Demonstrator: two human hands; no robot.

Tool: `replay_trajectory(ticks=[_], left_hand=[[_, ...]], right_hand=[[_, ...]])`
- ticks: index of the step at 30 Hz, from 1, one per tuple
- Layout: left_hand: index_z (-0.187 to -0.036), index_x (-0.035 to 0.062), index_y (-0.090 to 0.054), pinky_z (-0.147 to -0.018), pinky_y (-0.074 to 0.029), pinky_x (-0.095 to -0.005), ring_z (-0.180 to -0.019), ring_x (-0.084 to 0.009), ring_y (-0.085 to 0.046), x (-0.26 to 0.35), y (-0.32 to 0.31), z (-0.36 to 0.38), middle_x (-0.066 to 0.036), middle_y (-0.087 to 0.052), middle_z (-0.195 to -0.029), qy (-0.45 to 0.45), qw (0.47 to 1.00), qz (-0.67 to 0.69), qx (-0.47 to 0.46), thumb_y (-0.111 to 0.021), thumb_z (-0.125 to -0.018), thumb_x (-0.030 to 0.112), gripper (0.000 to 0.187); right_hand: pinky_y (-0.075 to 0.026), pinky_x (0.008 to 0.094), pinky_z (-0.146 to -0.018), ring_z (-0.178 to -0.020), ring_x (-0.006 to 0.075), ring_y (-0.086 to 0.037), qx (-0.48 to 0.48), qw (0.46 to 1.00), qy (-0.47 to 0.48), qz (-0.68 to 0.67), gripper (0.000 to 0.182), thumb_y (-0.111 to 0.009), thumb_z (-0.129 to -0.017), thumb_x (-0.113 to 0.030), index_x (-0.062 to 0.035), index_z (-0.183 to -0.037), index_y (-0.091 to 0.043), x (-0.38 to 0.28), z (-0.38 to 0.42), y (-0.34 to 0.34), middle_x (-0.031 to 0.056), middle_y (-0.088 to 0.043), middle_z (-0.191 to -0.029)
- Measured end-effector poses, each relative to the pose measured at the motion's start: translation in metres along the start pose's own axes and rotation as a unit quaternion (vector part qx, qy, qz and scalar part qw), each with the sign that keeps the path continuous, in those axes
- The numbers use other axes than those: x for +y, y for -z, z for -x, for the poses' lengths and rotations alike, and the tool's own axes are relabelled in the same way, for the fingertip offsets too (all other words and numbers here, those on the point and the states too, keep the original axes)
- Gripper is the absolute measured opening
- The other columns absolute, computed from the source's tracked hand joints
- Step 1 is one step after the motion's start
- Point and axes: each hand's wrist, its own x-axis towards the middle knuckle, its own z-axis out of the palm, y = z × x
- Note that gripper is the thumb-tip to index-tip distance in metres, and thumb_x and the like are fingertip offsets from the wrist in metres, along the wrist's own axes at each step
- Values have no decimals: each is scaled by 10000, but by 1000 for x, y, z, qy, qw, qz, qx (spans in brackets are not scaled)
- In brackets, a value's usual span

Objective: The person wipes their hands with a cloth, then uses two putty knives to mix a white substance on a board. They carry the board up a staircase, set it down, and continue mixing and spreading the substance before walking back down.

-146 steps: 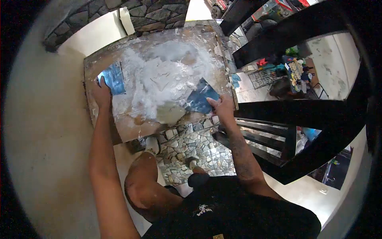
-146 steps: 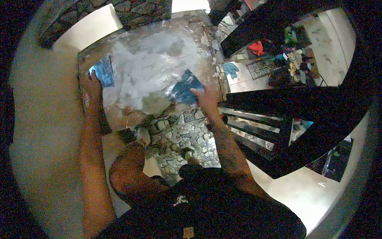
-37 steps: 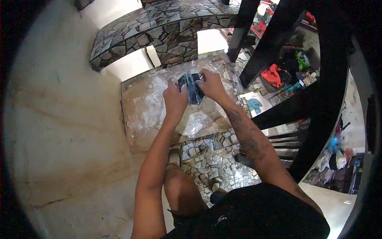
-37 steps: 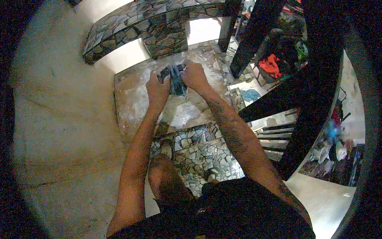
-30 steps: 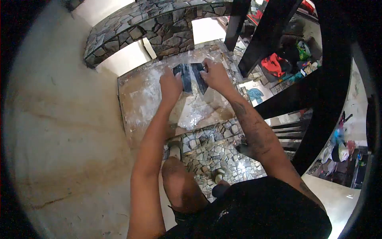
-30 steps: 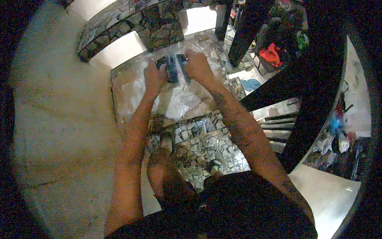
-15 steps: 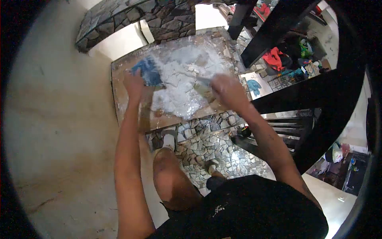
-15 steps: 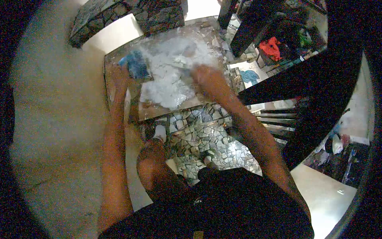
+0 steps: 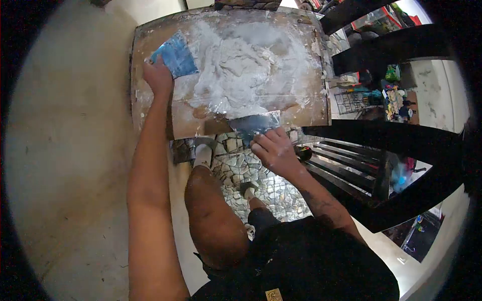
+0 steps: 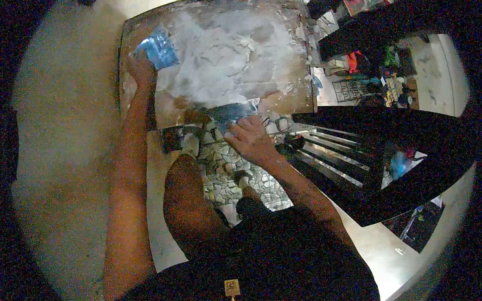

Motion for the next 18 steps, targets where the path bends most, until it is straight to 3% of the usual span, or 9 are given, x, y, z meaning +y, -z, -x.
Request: replay_trajectory(ticks=[2,7,14,18], left_hand=[[-972,-89,-508,-758,-409,-478,-853,-440,-556,0,-5,0,-290,-579,-898,23,998,54,12,-572,-843,219,340],[-1008,-77,-487,-791,-399,-481,-890,-427,-546,-3,-4,-1,-275,-577,-920,-12,999,27,12,-573,-842,219,350],[-1023,-73,-482,-796,-399,-479,-910,-430,-539,-5,-2,2,-280,-570,-953,-46,999,0,11,-571,-845,222,356],[-1031,-78,-488,-793,-408,-477,-908,-437,-546,-21,-8,-6,-290,-571,-954,-95,992,-83,-16,-573,-844,214,358]], right_hand=[[-393,367,-635,-723,231,-506,3,1000,-29,3,264,-607,-614,-45,-50,-876,-576,-5,-3,-7,65,-553,-832],[-399,389,-653,-755,281,-496,10,997,-71,-25,286,-575,-601,0,-30,-885,-573,-5,-9,-30,97,-500,-816],[-387,387,-595,-703,289,-480,51,989,-136,28,236,-572,-560,14,-37,-789,-540,-12,-31,-36,102,-471,-757],[-379,393,-560,-673,294,-475,53,986,-154,36,227,-584,-529,21,-42,-734,-511,-19,-29,-37,104,-465,-739]])
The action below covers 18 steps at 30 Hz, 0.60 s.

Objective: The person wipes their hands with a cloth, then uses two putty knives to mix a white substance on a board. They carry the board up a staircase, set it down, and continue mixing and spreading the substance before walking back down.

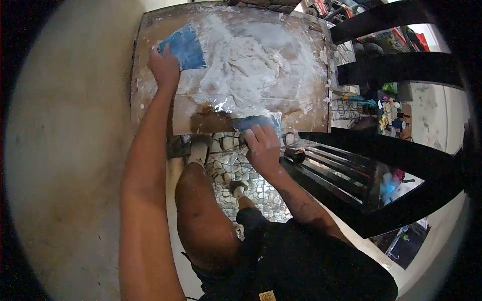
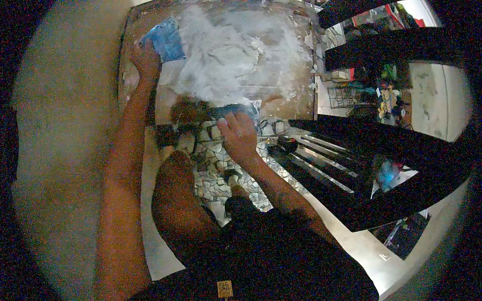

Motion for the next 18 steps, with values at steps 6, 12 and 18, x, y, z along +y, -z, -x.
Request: replay_trajectory(ticks=[6,12,18], left_hand=[[-974,-74,-504,-776,-424,-481,-875,-457,-559,13,8,6,-302,-582,-904,45,995,69,53,-578,-833,195,313],[-998,-70,-491,-754,-436,-484,-855,-476,-559,4,3,4,-308,-583,-889,-27,997,38,61,-582,-824,192,327],[-1007,-68,-490,-776,-431,-484,-891,-474,-552,-5,-4,6,-309,-580,-918,-29,997,37,69,-584,-821,225,359]], right_hand=[[-374,406,-558,-675,312,-488,-20,999,-35,1,256,-592,-538,28,-55,-763,-502,2,21,-4,110,-474,-752],[-391,413,-586,-720,321,-514,-42,995,-74,55,262,-608,-562,23,-69,-788,-512,0,-2,-13,117,-487,-785],[-425,424,-610,-719,316,-558,-51,994,-70,60,269,-639,-621,-59,-87,-872,-546,11,-51,-10,108,-544,-770]])
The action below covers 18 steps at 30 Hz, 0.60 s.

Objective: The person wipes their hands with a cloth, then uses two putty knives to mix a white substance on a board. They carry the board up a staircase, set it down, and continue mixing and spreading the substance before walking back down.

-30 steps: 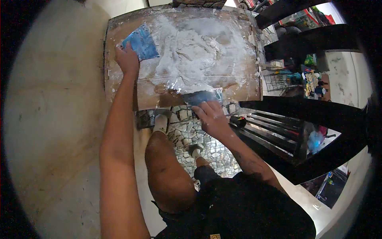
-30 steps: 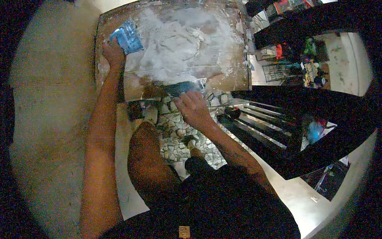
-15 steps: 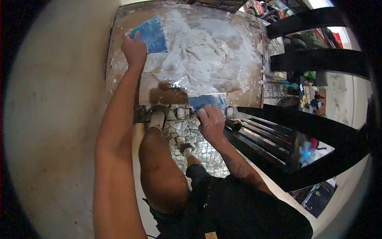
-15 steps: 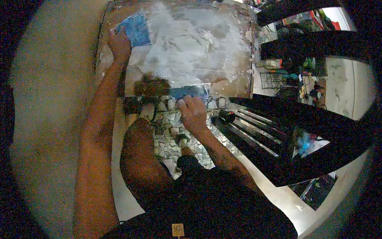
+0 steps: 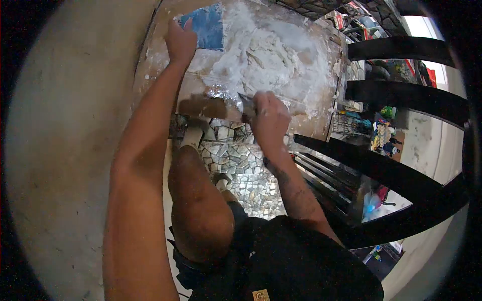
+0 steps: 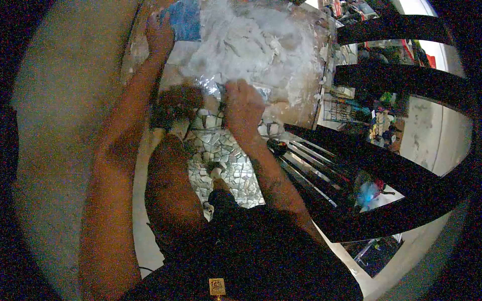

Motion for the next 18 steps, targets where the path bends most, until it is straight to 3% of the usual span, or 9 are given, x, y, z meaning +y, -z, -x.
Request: replay_trajectory(ticks=[2,4,6,8,12,14,18], left_hand=[[-1023,-66,-492,-792,-429,-485,-914,-470,-549,13,6,-5,-310,-579,-938,81,995,49,-36,-581,-821,236,374],[-1046,-64,-493,-805,-430,-480,-929,-462,-550,44,15,-7,-301,-580,-960,148,989,22,-15,-576,-824,239,385],[-1069,-61,-491,-813,-433,-475,-937,-454,-553,43,17,-7,-292,-582,-979,155,987,24,-16,-573,-825,240,396],[-1093,-57,-488,-816,-438,-468,-935,-447,-558,29,20,-4,-283,-585,-993,105,992,57,-46,-571,-826,237,406],[-1100,-55,-487,-812,-437,-465,-919,-445,-561,28,16,-5,-269,-594,-976,128,990,35,-54,-568,-828,241,410],[-1100,-64,-484,-808,-434,-468,-908,-449,-560,21,9,-7,-274,-595,-956,85,996,-1,-36,-567,-829,242,417],[-1065,-81,-486,-803,-430,-474,-895,-456,-558,24,11,-4,-293,-591,-934,100,995,11,-28,-570,-828,246,412]], right_hand=[[-429,431,-605,-727,322,-573,8,1000,6,-24,254,-635,-640,-77,-87,-878,-547,1,-15,9,108,-570,-776],[-426,450,-597,-749,325,-576,-70,997,-13,1,207,-618,-660,-66,-87,-849,-535,4,-23,21,114,-575,-783],[-439,448,-598,-730,320,-568,-120,993,-14,15,197,-604,-672,-76,-97,-855,-534,5,-19,29,122,-555,-755],[-422,445,-606,-745,325,-548,-98,995,4,3,226,-607,-646,-57,-92,-855,-528,9,5,21,123,-535,-768],[-376,410,-606,-730,317,-499,-64,992,101,-47,265,-560,-585,36,-71,-822,-510,6,42,13,110,-479,-744],[-368,405,-620,-730,316,-478,-49,991,104,-69,259,-548,-590,50,-59,-821,-507,10,51,2,115,-459,-749],[-360,402,-617,-724,317,-466,-44,990,103,-86,261,-536,-594,66,-45,-829,-505,15,43,-10,123,-452,-753]])
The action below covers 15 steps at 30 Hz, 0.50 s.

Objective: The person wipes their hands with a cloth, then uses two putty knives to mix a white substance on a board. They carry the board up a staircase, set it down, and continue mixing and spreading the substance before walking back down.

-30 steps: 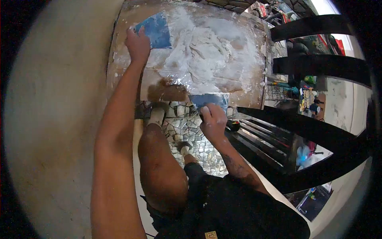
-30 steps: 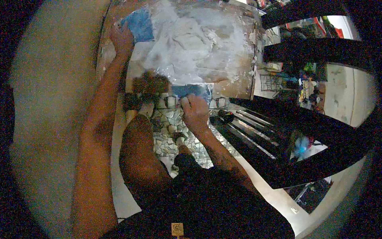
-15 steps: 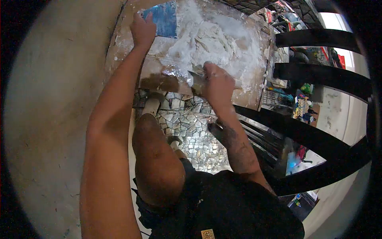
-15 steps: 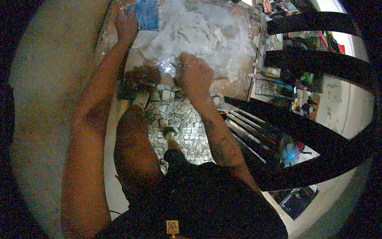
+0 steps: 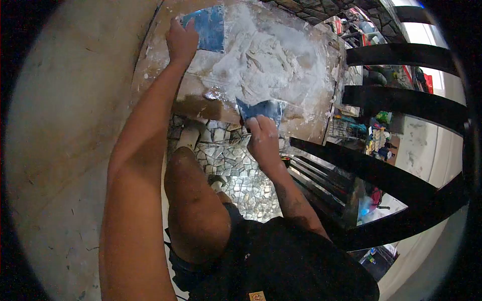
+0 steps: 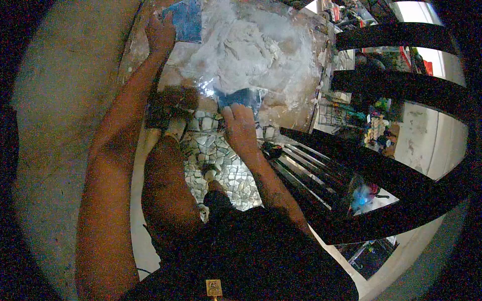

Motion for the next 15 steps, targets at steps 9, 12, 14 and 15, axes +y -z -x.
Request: replay_trajectory(ticks=[9,12,14,15], left_hand=[[-1059,-70,-473,-825,-416,-482,-914,-465,-547,-7,-1,-2,-312,-577,-964,7,998,53,-39,-566,-827,244,401],[-1076,-57,-468,-832,-414,-485,-928,-464,-545,10,7,3,-312,-576,-968,40,999,7,-25,-560,-831,253,406],[-1079,-54,-467,-831,-416,-486,-932,-463,-544,28,14,6,-311,-576,-967,75,997,-11,-22,-556,-834,262,409],[-1079,-52,-467,-831,-417,-486,-932,-462,-544,27,13,6,-311,-575,-967,79,997,-15,-22,-554,-835,266,411]], right_hand=[[-459,422,-686,-817,321,-553,-55,995,-11,80,211,-591,-706,-78,-49,-907,-535,9,-57,22,141,-526,-854],[-458,442,-647,-784,366,-560,-90,993,-17,76,204,-562,-678,9,-58,-864,-515,21,-85,35,154,-545,-799],[-452,455,-638,-755,385,-568,-110,992,-8,58,171,-586,-671,-23,-49,-828,-527,32,-107,43,176,-567,-760],[-451,457,-640,-753,388,-571,-118,991,-8,57,168,-595,-665,-30,-45,-818,-528,37,-116,45,182,-571,-747]])
